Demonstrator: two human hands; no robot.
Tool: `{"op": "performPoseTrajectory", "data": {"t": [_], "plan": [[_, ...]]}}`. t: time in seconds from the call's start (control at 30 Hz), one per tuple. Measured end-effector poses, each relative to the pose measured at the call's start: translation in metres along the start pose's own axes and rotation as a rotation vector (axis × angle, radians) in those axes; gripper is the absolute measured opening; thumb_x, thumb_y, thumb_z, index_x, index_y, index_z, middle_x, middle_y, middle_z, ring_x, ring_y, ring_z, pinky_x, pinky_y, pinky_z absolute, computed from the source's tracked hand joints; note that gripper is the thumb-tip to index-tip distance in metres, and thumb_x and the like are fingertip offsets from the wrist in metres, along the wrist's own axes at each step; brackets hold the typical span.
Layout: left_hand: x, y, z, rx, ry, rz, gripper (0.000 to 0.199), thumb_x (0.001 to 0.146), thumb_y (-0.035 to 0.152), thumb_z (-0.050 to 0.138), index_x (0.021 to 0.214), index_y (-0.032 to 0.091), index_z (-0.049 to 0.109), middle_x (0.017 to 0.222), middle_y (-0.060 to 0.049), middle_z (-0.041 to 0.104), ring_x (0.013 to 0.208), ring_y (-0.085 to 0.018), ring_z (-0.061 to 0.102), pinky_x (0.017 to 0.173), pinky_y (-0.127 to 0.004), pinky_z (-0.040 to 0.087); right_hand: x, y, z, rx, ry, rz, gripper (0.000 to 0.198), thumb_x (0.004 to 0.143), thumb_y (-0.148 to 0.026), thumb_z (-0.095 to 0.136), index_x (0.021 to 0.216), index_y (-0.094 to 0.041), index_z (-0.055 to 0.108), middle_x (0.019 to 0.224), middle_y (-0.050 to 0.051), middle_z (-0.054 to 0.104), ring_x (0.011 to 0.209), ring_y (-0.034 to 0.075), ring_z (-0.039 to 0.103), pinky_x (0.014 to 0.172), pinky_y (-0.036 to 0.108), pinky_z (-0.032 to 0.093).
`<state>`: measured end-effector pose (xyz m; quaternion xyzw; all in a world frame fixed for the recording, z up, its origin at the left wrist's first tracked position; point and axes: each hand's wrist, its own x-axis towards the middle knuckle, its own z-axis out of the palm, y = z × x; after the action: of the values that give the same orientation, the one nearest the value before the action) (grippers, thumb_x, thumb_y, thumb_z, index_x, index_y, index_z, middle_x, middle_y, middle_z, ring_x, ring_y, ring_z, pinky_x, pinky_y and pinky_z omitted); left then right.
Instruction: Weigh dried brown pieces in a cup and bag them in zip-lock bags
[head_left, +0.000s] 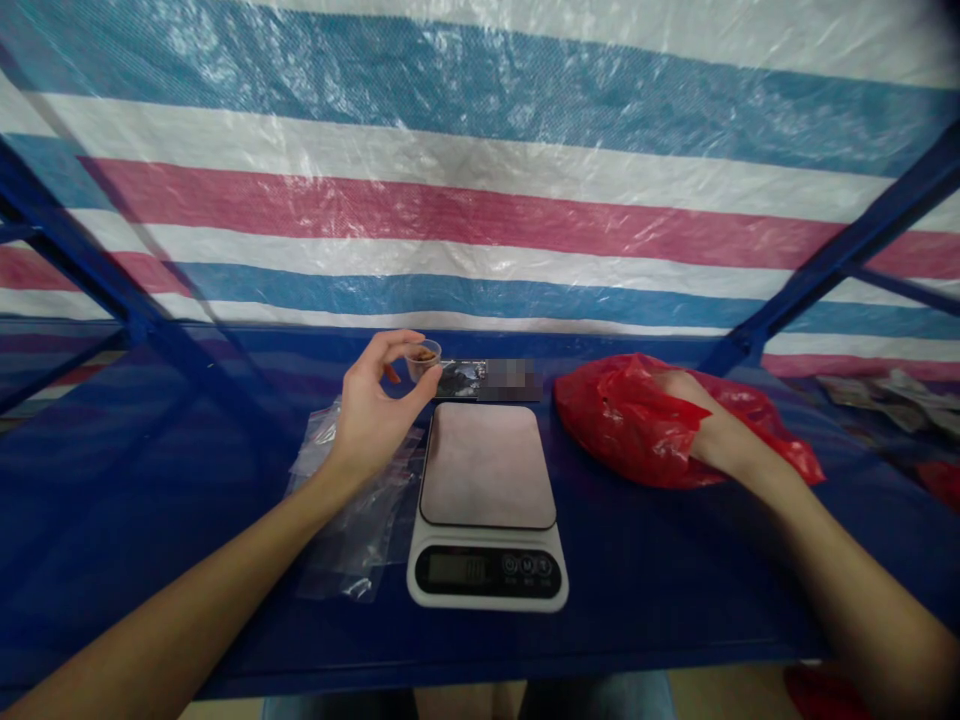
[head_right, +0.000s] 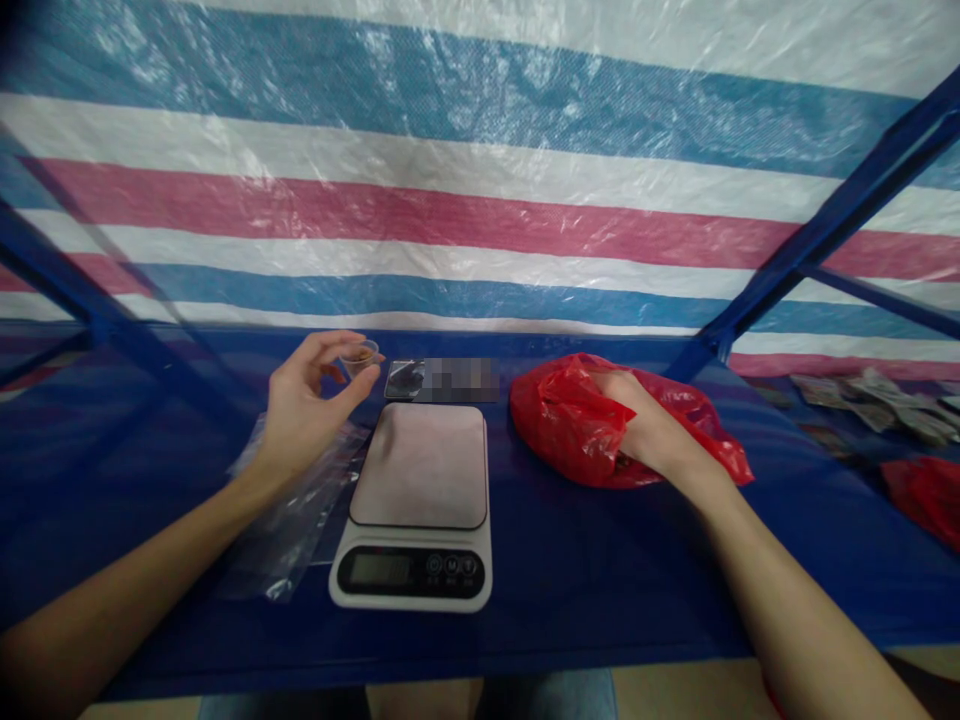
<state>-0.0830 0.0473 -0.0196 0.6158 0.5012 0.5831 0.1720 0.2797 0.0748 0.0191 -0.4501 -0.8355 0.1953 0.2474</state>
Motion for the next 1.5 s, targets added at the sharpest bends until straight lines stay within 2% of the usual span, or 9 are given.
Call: {"op": "performPoseTrajectory", "data": {"t": [0.1, 0.17, 0.37, 0.47, 0.53, 0.83, 1.17, 1.5], "plan": [[0.001, 0.001, 0.000, -0.001, -0.006, 0.000, 0.032, 0.088, 0.026, 0.078, 0.117, 0.023, 0.065, 0.108, -0.004, 0.080, 0.100, -0.021, 0.073, 0.078, -0.035, 0.048, -0.001, 0.004, 0.001, 0.128, -0.030, 0.055, 0.034, 0.094, -0.041, 0.062, 0.065, -0.022, 0.059, 0.072, 0.004, 0.068, 0.063, 0.022, 0.059, 0.060, 0.033, 0.052], [0.000, 0.002, 0.000, -0.005, -0.026, -0.002, 0.032, 0.087, 0.025, 0.078, 0.117, 0.022, 0.065, 0.108, -0.004, 0.080, 0.101, -0.021, 0.073, 0.078, -0.034, 0.048, -0.002, 0.007, 0.002, 0.116, -0.001, 0.063, 0.034, 0.094, -0.039, 0.063, 0.065, -0.022, 0.058, 0.073, 0.004, 0.068, 0.064, 0.023, 0.060, 0.061, 0.033, 0.050], [-0.004, 0.003, 0.004, -0.034, -0.081, 0.013, 0.033, 0.086, 0.026, 0.079, 0.116, 0.022, 0.066, 0.106, -0.004, 0.080, 0.099, -0.021, 0.072, 0.078, -0.033, 0.047, -0.003, 0.011, 0.000, -0.030, 0.202, -0.028, 0.021, 0.088, -0.037, 0.072, 0.076, -0.020, 0.068, 0.086, 0.008, 0.074, 0.078, 0.026, 0.070, 0.072, 0.033, 0.053], [-0.004, 0.003, 0.005, -0.046, -0.092, 0.033, 0.033, 0.085, 0.025, 0.079, 0.115, 0.021, 0.067, 0.106, -0.004, 0.079, 0.100, -0.022, 0.072, 0.078, -0.033, 0.047, -0.004, 0.016, -0.001, -0.011, 0.329, -0.079, 0.020, 0.091, -0.038, 0.069, 0.088, -0.019, 0.075, 0.093, 0.009, 0.076, 0.083, 0.027, 0.073, 0.074, 0.034, 0.054], [-0.004, 0.001, 0.005, -0.055, -0.101, 0.035, 0.033, 0.085, 0.025, 0.079, 0.116, 0.021, 0.067, 0.106, -0.004, 0.079, 0.100, -0.021, 0.072, 0.078, -0.034, 0.046, -0.004, 0.019, -0.001, 0.006, 0.360, -0.080, 0.021, 0.094, -0.037, 0.067, 0.093, -0.019, 0.077, 0.096, 0.010, 0.078, 0.086, 0.027, 0.074, 0.075, 0.034, 0.055], [-0.004, -0.002, 0.006, -0.054, -0.099, 0.033, 0.032, 0.085, 0.025, 0.079, 0.115, 0.021, 0.068, 0.107, -0.005, 0.080, 0.099, -0.022, 0.073, 0.079, -0.035, 0.047, -0.006, 0.023, -0.002, 0.017, 0.246, -0.047, 0.022, 0.081, -0.037, 0.080, 0.091, -0.018, 0.079, 0.094, 0.010, 0.080, 0.087, 0.031, 0.075, 0.075, 0.037, 0.056], [-0.005, -0.006, 0.005, -0.064, -0.107, 0.043, 0.033, 0.086, 0.026, 0.079, 0.116, 0.022, 0.068, 0.106, -0.005, 0.079, 0.101, -0.022, 0.072, 0.085, -0.036, 0.049, -0.004, 0.011, -0.002, 0.052, 0.250, -0.033, 0.018, 0.080, -0.036, 0.079, 0.085, -0.018, 0.076, 0.092, 0.011, 0.080, 0.086, 0.029, 0.076, 0.076, 0.036, 0.057], [-0.005, -0.004, 0.006, -0.111, -0.122, 0.039, 0.035, 0.085, 0.024, 0.079, 0.117, 0.021, 0.066, 0.104, -0.005, 0.080, 0.100, -0.023, 0.074, 0.089, -0.038, 0.051, -0.006, 0.011, -0.006, 0.059, 0.251, -0.002, 0.022, 0.078, -0.039, 0.080, 0.083, -0.019, 0.076, 0.089, 0.010, 0.080, 0.083, 0.029, 0.076, 0.079, 0.037, 0.058]]}}
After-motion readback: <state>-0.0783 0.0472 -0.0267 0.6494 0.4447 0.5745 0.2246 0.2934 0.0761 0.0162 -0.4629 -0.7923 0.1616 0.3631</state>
